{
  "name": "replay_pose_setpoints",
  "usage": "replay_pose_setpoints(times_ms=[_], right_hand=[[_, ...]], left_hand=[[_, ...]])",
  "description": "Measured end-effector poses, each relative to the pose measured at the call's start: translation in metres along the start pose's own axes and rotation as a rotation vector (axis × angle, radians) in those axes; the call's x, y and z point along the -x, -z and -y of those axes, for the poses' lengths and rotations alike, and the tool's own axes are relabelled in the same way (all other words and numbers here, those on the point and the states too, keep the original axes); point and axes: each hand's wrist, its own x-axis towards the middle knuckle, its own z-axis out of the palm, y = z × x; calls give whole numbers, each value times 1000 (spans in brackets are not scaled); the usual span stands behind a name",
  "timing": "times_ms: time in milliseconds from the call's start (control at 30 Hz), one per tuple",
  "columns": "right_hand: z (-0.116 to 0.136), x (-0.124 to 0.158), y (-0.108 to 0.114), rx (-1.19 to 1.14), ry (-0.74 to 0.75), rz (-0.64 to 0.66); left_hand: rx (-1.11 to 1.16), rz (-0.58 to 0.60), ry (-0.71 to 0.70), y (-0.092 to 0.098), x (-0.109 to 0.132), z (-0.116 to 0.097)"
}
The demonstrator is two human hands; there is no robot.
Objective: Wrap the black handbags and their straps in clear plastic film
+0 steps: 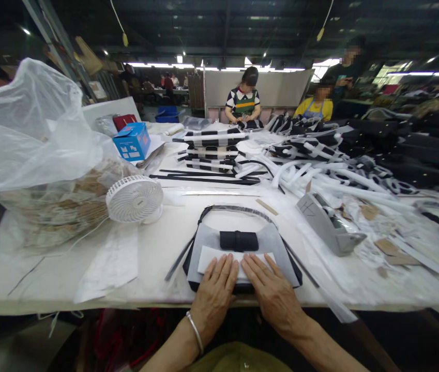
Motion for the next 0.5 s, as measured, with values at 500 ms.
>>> replay_pose_setpoints(times_ms=[500], right_hand=[[-1,-9,6,-54,-46,21]], left_hand=[[-33,112,-220,26,-33,18]])
